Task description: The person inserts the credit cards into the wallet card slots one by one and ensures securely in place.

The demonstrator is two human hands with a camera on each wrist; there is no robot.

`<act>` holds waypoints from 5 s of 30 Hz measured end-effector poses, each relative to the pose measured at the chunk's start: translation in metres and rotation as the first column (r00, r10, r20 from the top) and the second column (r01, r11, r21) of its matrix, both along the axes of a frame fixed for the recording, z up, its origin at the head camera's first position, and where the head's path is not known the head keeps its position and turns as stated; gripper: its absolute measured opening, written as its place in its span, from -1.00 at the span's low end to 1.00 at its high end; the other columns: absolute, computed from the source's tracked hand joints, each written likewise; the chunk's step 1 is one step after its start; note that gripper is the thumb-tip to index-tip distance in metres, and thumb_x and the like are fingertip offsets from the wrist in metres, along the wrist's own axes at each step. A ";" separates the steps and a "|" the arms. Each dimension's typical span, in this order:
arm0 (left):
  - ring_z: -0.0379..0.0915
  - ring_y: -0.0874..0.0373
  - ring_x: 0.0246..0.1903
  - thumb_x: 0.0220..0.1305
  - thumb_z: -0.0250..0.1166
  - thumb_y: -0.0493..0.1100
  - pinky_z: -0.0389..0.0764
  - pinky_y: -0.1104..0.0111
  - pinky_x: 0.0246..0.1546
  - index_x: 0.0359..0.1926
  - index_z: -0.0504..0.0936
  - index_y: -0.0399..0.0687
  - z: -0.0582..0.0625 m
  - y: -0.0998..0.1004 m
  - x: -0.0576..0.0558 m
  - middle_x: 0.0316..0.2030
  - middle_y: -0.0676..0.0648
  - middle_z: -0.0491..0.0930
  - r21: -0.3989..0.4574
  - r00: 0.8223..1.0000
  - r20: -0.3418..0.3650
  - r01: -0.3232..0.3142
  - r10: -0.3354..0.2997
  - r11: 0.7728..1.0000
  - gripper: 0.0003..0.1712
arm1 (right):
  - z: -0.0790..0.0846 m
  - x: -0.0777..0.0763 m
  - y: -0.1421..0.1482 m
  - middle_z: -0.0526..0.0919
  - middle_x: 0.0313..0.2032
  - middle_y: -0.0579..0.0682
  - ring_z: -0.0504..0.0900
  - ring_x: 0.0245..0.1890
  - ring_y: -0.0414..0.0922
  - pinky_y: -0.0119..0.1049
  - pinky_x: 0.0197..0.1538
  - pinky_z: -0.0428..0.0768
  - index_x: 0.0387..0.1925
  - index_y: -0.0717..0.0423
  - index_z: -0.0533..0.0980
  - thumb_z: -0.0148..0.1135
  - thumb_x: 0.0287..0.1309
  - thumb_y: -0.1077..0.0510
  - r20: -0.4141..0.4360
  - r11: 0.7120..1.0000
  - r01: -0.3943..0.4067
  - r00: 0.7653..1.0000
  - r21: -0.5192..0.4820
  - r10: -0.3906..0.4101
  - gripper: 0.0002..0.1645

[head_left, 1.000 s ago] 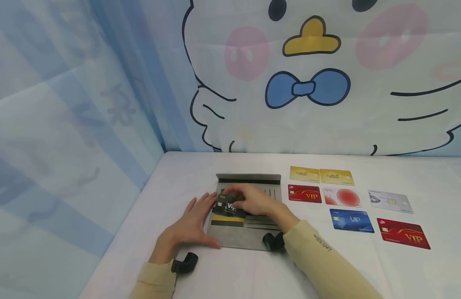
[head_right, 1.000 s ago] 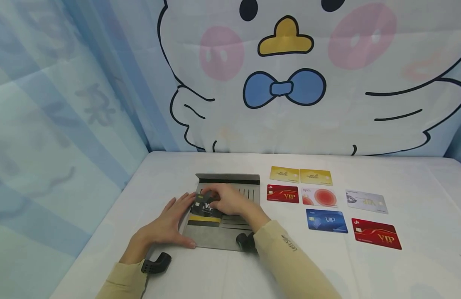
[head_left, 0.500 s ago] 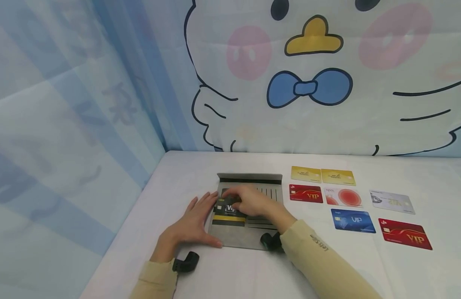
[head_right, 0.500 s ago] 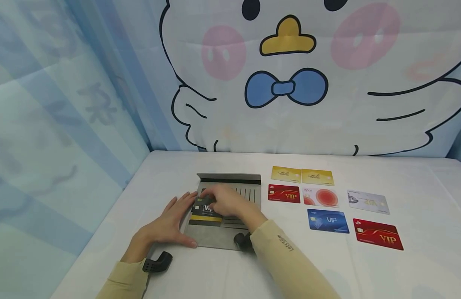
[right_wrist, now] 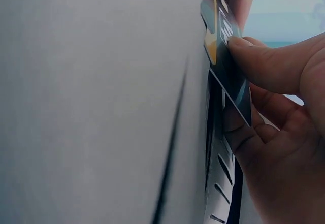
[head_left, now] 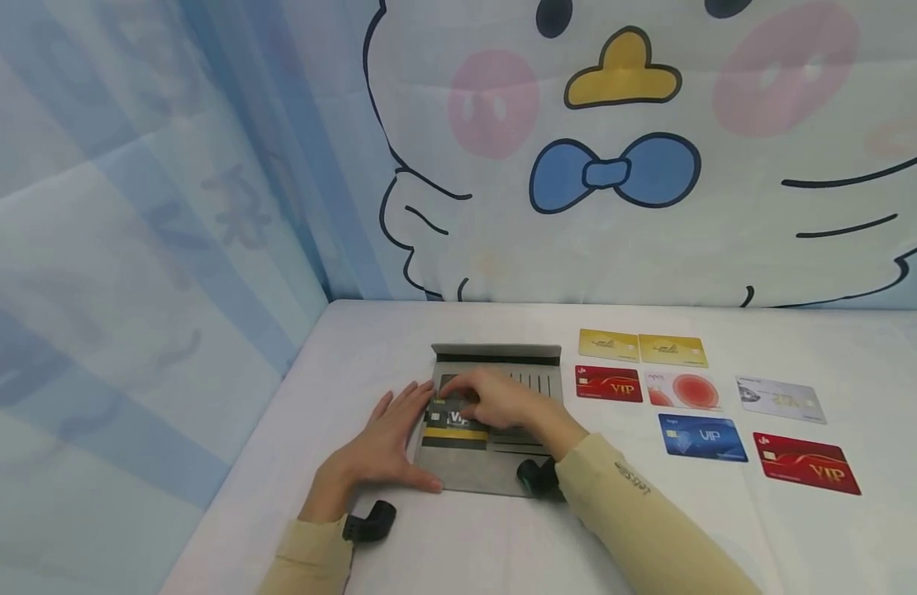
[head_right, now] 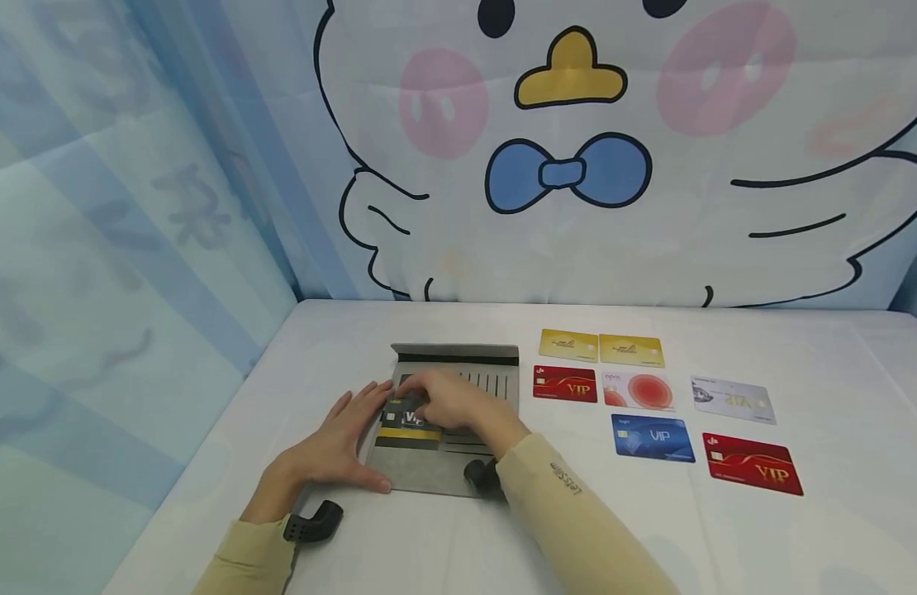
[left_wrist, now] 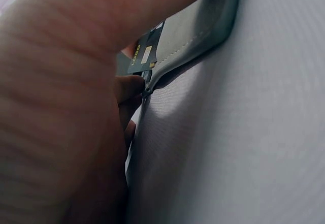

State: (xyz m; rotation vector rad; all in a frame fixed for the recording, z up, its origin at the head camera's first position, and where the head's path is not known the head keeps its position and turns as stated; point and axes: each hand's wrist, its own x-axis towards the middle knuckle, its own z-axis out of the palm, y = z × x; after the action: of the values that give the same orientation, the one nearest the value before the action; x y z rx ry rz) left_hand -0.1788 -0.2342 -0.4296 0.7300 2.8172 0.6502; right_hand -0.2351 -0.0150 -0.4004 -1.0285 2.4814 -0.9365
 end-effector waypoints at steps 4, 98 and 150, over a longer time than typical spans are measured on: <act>-0.35 0.14 0.40 -0.38 0.37 0.52 -0.33 0.10 0.34 0.44 -0.01 -0.06 0.000 0.000 0.000 0.43 0.02 -0.07 0.009 1.000 0.002 0.002 -0.002 1.000 0.43 | -0.001 -0.001 0.000 0.56 -0.06 -0.03 0.50 -0.08 -0.13 -0.20 0.03 0.49 0.06 0.02 0.53 0.27 0.09 0.29 0.002 1.000 -0.016 1.000 0.003 0.016 -0.55; -0.37 0.15 0.40 -0.38 0.35 0.54 -0.35 0.12 0.34 0.45 -0.04 -0.01 -0.002 -0.001 0.000 0.43 0.04 -0.08 0.001 1.000 -0.002 0.005 -0.005 1.000 0.43 | 0.005 0.013 0.015 0.56 -0.28 -0.11 0.49 -0.29 -0.21 -0.34 -0.14 0.53 0.03 0.07 0.52 0.21 0.17 0.28 0.038 0.994 0.009 0.999 -0.111 -0.005 -0.64; -0.35 0.13 0.41 -0.43 0.34 0.56 -0.35 0.10 0.34 0.45 -0.03 0.00 -0.003 0.004 0.000 0.43 0.03 -0.07 -0.014 1.000 -0.021 -0.020 0.020 1.000 0.46 | 0.007 0.030 0.188 0.55 -0.20 -0.01 0.48 -0.23 -0.06 -0.39 -0.21 0.53 0.08 0.07 0.49 0.42 -0.01 0.04 -0.004 0.961 0.260 0.965 -0.099 -0.262 -0.42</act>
State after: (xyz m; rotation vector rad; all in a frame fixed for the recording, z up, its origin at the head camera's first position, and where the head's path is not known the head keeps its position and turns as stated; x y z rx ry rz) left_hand -0.1792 -0.2305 -0.4330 0.7118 2.8489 0.6279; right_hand -0.2051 0.1727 -0.3931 -0.7494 2.6542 -1.1394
